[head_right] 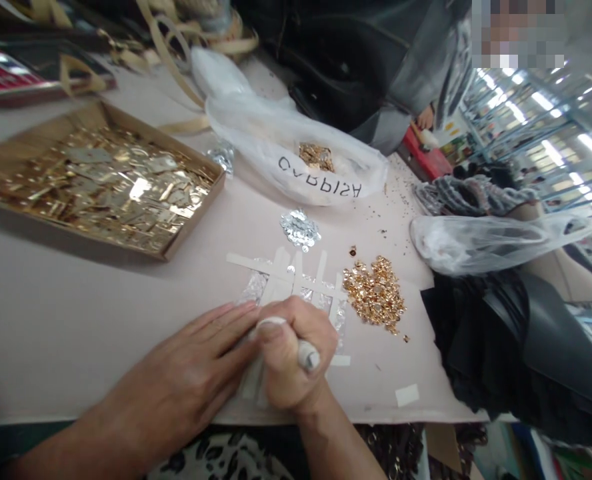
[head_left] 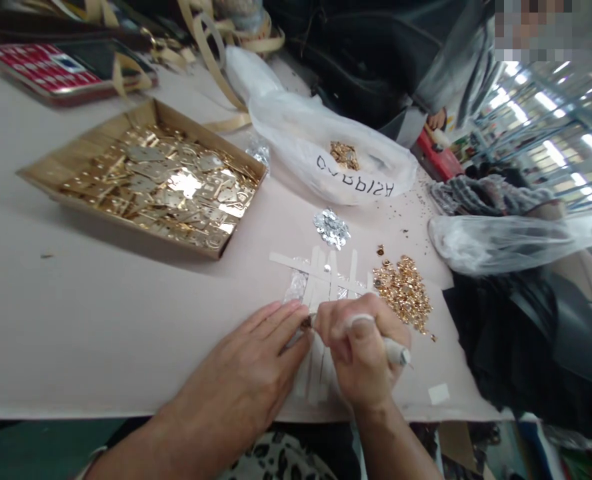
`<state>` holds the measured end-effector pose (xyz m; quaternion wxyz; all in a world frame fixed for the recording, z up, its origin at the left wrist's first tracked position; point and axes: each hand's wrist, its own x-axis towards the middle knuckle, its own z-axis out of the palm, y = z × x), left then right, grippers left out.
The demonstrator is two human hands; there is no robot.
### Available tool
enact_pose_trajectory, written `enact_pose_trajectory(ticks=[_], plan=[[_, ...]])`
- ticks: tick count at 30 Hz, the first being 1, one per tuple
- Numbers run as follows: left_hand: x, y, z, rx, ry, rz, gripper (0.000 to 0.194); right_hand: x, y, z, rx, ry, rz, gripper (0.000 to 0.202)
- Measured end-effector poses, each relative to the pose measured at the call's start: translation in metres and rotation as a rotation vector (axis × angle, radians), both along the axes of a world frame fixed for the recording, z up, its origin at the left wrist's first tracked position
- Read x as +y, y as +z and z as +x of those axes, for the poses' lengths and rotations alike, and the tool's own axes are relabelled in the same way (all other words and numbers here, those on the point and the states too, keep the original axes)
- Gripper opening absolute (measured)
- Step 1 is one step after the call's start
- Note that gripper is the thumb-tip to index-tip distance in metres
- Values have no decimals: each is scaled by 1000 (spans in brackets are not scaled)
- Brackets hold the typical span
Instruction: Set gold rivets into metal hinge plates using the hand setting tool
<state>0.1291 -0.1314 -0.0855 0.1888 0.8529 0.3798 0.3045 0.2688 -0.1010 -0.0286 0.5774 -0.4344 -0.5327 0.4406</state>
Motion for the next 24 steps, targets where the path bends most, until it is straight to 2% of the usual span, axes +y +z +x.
enact_pose_trajectory(ticks=[4,7,10,13,15,18,20,22,24], plan=[[0,4,-1,0,28,34,32,11,20,9,185,45,15,31],[-2,5,-2,-3,34,17,26,11,36,10,176,-33,119,31],[-5,5,-3,-28,37,-3,20,8,30,3,112,-87,159,33],[-4,4,-3,-86,59,4,18,8,10,1,139,-3,17,34],[1,3,-4,-108,71,50,22,9,5,6,211,38,-19,33],[15,4,-4,-36,16,146,34,7,11,19,285,14,22,31],[25,8,-3,61,-56,145,40,4,19,28,295,-12,27,32],[36,14,-1,130,-113,108,40,-1,22,36,296,-26,24,34],[44,20,0,168,-156,86,30,-6,21,41,300,-33,36,35]])
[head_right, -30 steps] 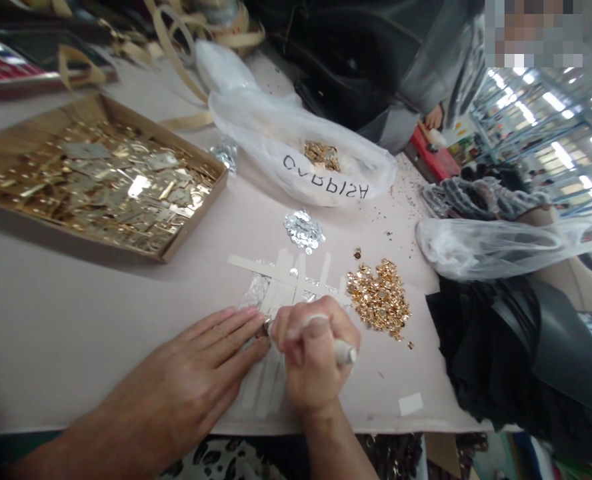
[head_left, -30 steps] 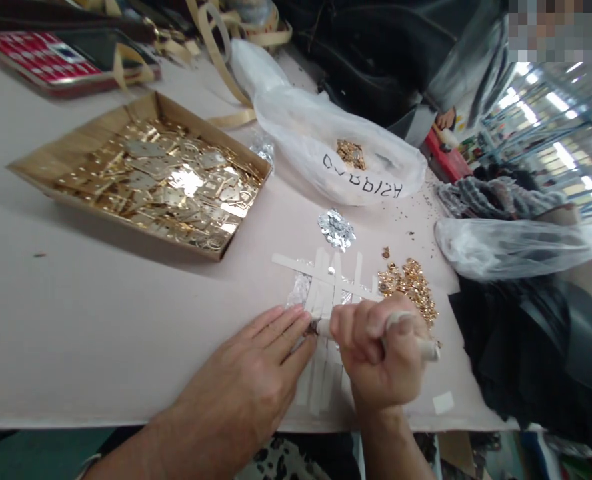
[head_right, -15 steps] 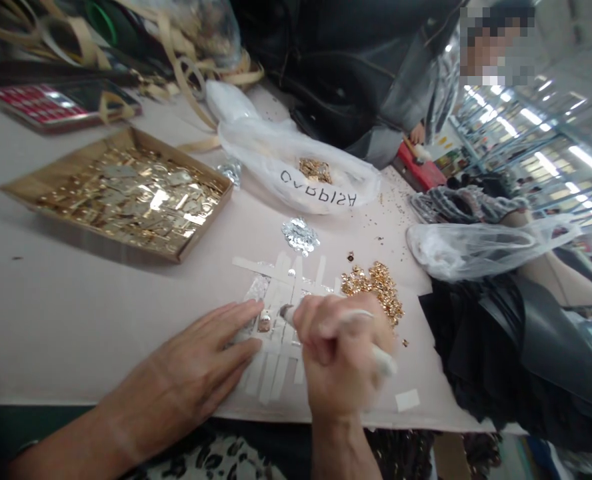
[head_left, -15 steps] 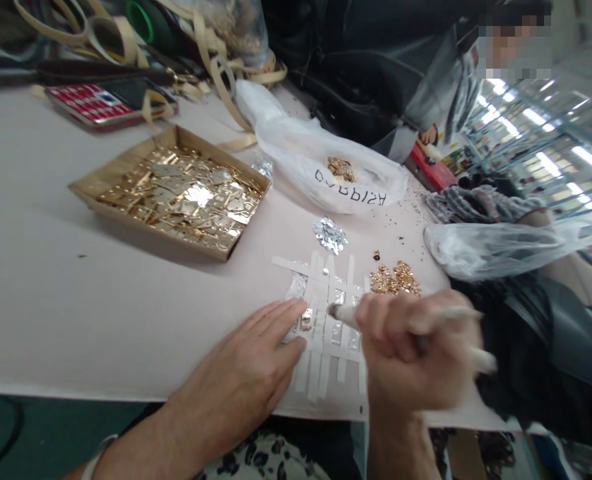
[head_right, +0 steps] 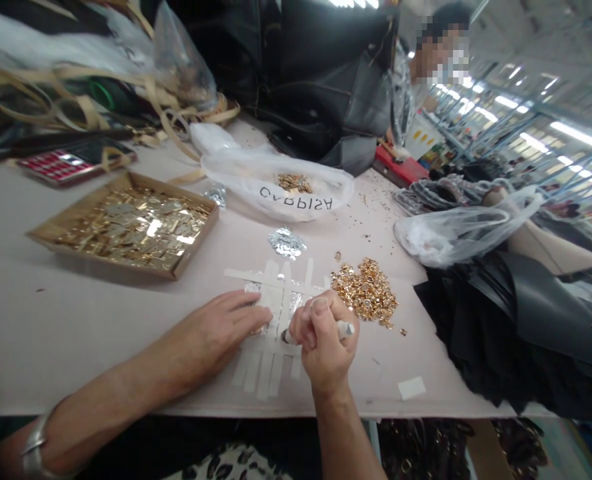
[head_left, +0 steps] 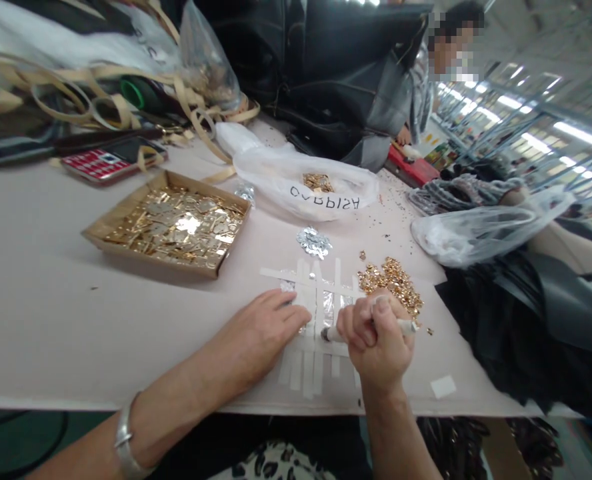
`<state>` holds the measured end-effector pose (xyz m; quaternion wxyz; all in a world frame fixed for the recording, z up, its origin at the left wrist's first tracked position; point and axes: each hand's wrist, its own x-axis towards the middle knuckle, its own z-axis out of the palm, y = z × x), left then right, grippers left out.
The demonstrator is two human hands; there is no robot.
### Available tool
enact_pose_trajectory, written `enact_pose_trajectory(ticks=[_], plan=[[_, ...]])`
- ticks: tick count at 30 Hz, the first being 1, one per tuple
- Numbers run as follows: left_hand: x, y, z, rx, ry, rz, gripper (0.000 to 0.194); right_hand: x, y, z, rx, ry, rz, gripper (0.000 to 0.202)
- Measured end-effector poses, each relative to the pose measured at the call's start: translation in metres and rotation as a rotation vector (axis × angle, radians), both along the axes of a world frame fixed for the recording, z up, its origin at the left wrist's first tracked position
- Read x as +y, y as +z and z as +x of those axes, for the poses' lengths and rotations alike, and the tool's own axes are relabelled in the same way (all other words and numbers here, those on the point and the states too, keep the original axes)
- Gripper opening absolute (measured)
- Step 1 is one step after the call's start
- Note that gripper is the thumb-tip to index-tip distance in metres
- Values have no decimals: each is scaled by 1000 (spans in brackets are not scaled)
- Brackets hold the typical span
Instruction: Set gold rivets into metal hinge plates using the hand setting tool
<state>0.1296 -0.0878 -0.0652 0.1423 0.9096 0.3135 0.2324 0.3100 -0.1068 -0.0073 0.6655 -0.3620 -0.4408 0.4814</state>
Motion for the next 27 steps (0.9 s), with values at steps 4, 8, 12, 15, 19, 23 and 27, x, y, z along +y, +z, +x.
enact_pose_trajectory(ticks=[4,8,12,15,19,23,27], plan=[[4,6,6,73,5,72,13,-6,-7,5,15,-29,30,35],[-12,5,13,34,57,122,14,-5,-12,4,67,-92,31,32],[-34,5,12,-116,13,48,19,2,-19,6,150,-151,16,30],[-41,5,6,-175,56,53,18,9,-26,11,269,-181,-50,29],[-40,0,-2,-121,81,76,26,16,-33,17,442,-202,-178,25],[-39,-7,-1,-56,81,105,30,19,-39,17,525,-201,-249,21],[-41,-11,1,-41,103,109,28,21,-44,19,544,-179,-277,19]])
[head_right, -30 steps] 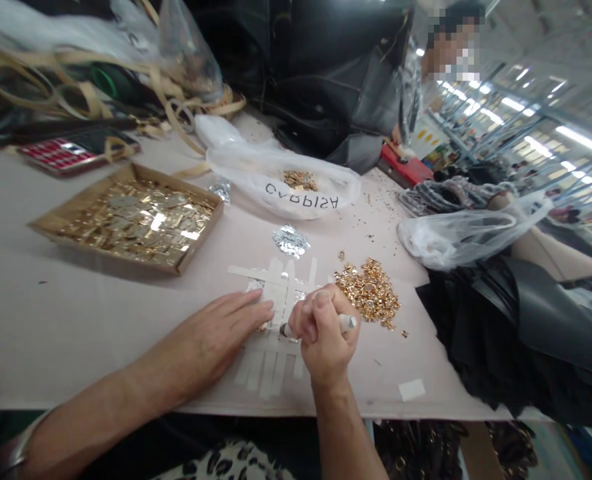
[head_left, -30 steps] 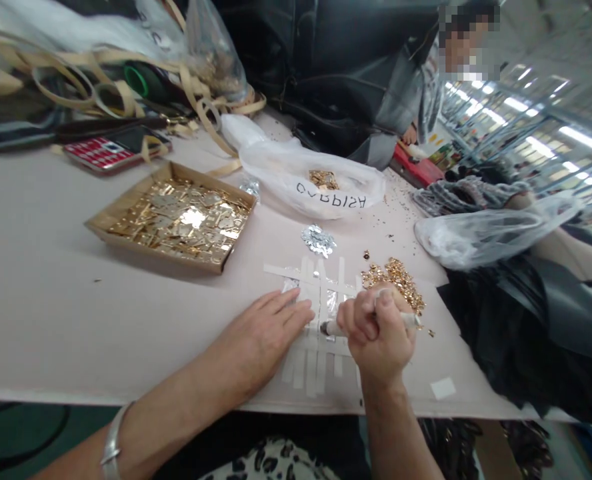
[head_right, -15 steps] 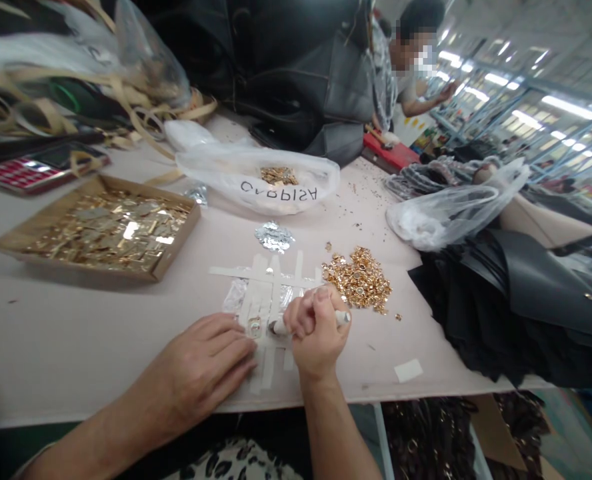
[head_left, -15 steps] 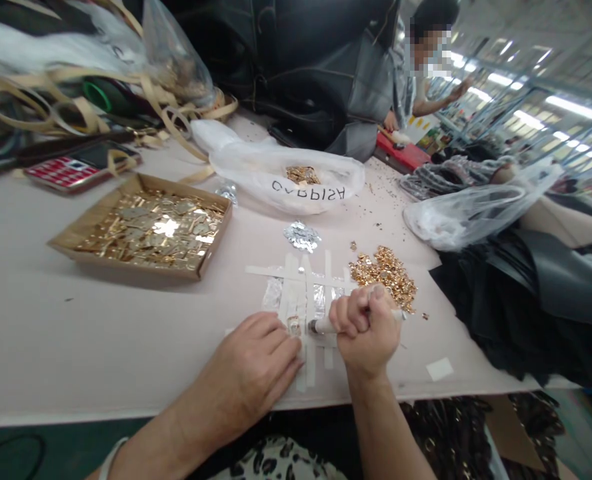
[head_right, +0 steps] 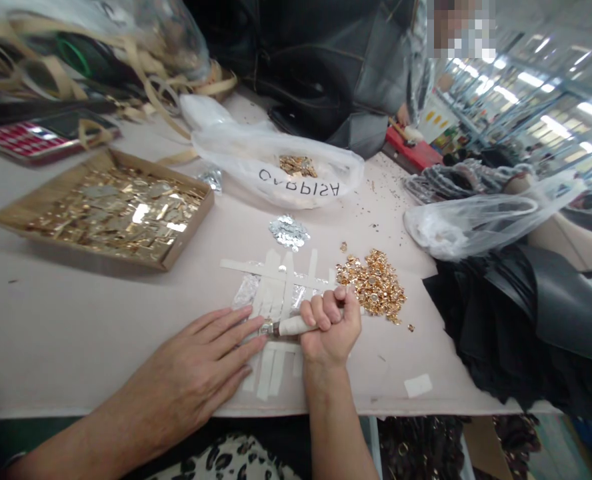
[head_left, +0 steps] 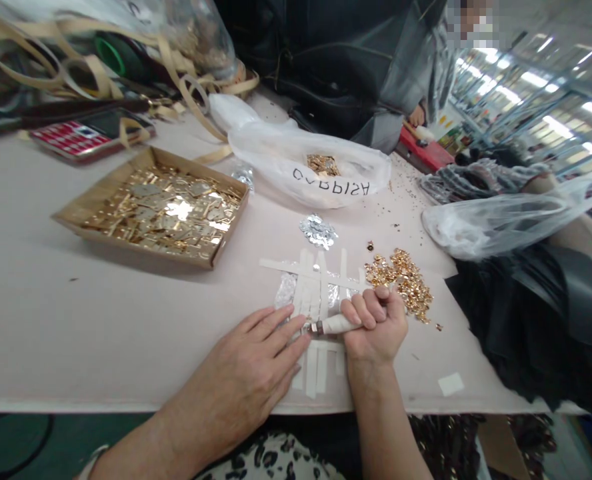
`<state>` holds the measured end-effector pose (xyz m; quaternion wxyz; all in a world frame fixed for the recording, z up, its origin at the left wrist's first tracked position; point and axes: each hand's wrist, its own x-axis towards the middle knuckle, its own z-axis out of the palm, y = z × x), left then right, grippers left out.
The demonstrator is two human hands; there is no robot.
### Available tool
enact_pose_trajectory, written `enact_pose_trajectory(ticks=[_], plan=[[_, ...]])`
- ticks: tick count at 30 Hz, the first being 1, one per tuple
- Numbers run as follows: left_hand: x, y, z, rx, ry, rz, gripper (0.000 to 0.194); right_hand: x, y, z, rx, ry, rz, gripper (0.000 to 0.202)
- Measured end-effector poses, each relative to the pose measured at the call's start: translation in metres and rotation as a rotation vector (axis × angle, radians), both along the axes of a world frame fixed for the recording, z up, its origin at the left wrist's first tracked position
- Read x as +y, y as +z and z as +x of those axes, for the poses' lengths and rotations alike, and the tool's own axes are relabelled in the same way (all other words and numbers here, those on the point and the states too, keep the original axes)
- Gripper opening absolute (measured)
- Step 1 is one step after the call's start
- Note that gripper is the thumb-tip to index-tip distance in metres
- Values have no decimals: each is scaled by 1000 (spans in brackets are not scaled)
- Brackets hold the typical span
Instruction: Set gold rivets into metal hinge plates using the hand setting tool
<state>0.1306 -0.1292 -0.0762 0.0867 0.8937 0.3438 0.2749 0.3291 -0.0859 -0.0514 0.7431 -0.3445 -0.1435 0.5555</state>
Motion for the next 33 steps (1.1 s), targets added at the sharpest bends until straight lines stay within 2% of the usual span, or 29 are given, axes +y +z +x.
enact_pose_trajectory(ticks=[9,13,17,21,24,28,33], plan=[[-3,-8,0,2,-4,-54,28,-1,-7,3,32,-17,-5,21],[0,-12,3,-9,-21,-65,27,-5,-1,-8,-40,-13,33,23],[-1,-15,2,-59,-34,-79,25,-6,9,-26,-172,60,111,27],[-5,-10,-6,-231,-4,-122,23,-3,17,-34,-277,129,131,29],[-6,-5,-10,-317,38,-151,23,-3,24,-31,-275,79,97,30],[-3,0,-10,-243,53,-130,22,-13,29,-24,-287,85,119,31],[-4,5,-6,-211,20,-77,19,-17,20,-23,-289,68,112,27]])
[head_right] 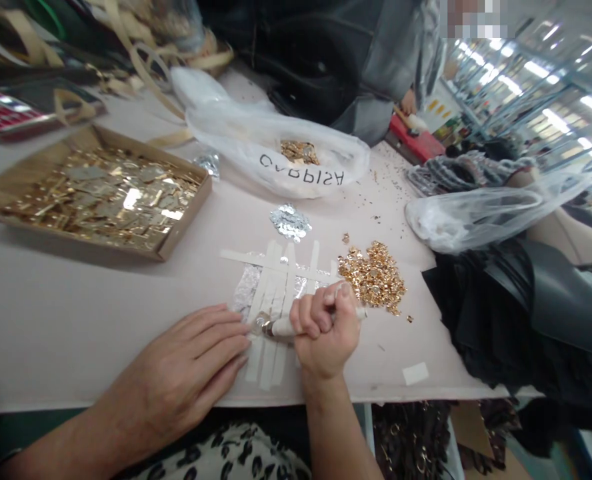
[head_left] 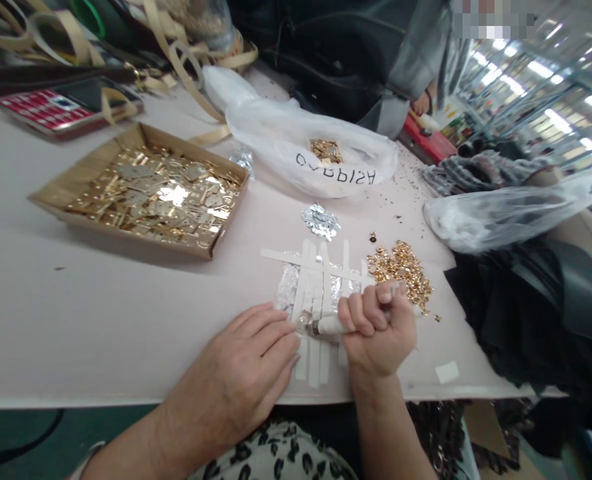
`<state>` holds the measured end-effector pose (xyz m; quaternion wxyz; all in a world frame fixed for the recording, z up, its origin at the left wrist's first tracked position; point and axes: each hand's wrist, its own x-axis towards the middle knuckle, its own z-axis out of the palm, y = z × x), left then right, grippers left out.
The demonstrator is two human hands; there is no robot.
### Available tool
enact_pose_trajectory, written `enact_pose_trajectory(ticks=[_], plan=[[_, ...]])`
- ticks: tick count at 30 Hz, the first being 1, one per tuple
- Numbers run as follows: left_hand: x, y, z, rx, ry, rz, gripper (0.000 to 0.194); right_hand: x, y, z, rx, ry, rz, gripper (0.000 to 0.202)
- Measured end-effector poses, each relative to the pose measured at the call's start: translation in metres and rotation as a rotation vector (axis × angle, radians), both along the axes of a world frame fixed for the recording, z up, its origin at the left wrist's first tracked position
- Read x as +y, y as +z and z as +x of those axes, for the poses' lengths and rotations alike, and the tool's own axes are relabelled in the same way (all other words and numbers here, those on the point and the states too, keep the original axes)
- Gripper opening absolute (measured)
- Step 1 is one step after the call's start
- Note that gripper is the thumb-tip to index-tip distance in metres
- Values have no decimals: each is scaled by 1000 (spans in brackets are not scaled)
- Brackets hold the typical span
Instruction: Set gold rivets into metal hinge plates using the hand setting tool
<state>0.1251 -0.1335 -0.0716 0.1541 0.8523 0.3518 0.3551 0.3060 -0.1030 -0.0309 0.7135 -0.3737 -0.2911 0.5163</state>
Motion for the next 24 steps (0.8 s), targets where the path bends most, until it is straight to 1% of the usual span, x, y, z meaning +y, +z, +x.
enact_pose_trajectory(ticks=[3,7,12,16,20,24], plan=[[-3,1,0,20,-21,32,19,7,-6,2,26,-23,13,25],[-6,3,-4,54,-2,34,23,14,-8,8,69,-30,28,25],[-3,2,-4,181,-80,9,32,10,-11,13,135,-26,-24,23],[-2,-1,-1,170,-57,18,31,6,-16,13,207,-54,-68,22],[-3,-2,1,159,-36,26,31,9,-21,14,317,-93,-123,23],[-4,-1,1,153,-23,10,30,12,-24,15,321,-81,-147,24]])
